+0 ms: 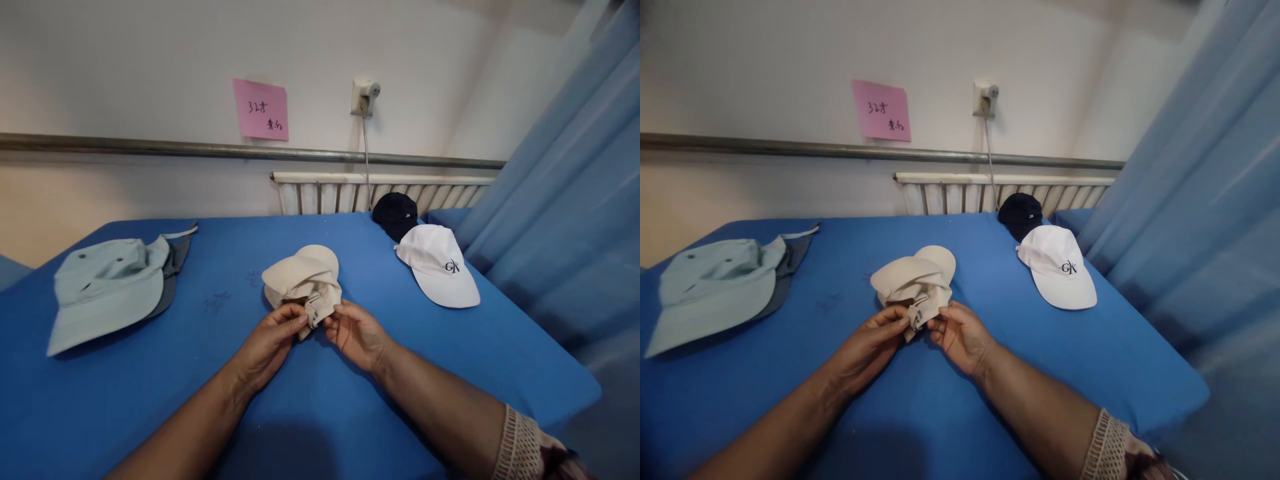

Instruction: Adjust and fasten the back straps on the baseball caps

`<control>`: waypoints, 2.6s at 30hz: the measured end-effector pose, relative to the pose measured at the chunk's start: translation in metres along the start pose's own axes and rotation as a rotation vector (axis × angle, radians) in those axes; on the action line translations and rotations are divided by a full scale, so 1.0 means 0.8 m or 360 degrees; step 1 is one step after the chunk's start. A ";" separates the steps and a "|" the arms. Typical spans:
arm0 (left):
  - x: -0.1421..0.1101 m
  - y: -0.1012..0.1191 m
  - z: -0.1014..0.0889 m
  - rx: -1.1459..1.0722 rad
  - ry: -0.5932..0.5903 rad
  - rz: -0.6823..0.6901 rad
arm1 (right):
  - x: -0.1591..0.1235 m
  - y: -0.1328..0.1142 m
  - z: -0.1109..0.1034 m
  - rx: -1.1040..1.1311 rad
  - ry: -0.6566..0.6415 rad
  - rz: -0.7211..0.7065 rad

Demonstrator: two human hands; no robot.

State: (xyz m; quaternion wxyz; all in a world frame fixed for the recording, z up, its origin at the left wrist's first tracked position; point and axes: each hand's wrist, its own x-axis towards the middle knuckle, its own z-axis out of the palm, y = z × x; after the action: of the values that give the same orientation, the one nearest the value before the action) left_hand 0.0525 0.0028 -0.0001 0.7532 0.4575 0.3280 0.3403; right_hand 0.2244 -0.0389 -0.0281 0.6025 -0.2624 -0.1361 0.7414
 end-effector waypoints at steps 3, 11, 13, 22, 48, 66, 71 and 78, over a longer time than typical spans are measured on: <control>0.001 -0.003 -0.001 -0.0049 -0.0046 -0.0039 | -0.001 0.000 0.001 -0.0034 -0.0030 -0.0029; 0.002 -0.007 -0.002 -0.0121 -0.0038 -0.0081 | -0.002 0.000 0.009 -0.0093 -0.0105 -0.0154; 0.003 -0.008 -0.004 -0.0149 -0.0013 -0.0056 | -0.002 0.005 0.010 -0.0207 -0.0026 -0.0192; 0.009 -0.017 -0.005 -0.0018 0.0105 0.0074 | -0.008 0.017 0.008 -0.0462 0.0398 -0.0030; 0.009 -0.014 0.001 0.0523 0.0214 -0.0034 | -0.006 0.015 0.007 -0.0991 0.0502 -0.0456; 0.012 -0.012 0.017 0.0854 0.0423 -0.0046 | -0.004 0.018 0.008 -0.1023 0.0370 -0.0615; 0.015 -0.011 0.019 0.0877 0.0389 -0.0051 | -0.004 0.020 0.007 -0.0986 0.0334 -0.0617; 0.016 -0.014 0.019 0.0755 0.0413 -0.0023 | -0.007 0.021 0.009 -0.1028 0.0330 -0.0620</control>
State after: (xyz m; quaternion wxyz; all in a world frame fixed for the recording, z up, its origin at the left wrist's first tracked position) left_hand 0.0741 0.0022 -0.0070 0.5789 0.5715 0.4956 0.3044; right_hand 0.2073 -0.0476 -0.0300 0.6290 -0.4814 -0.3481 0.5015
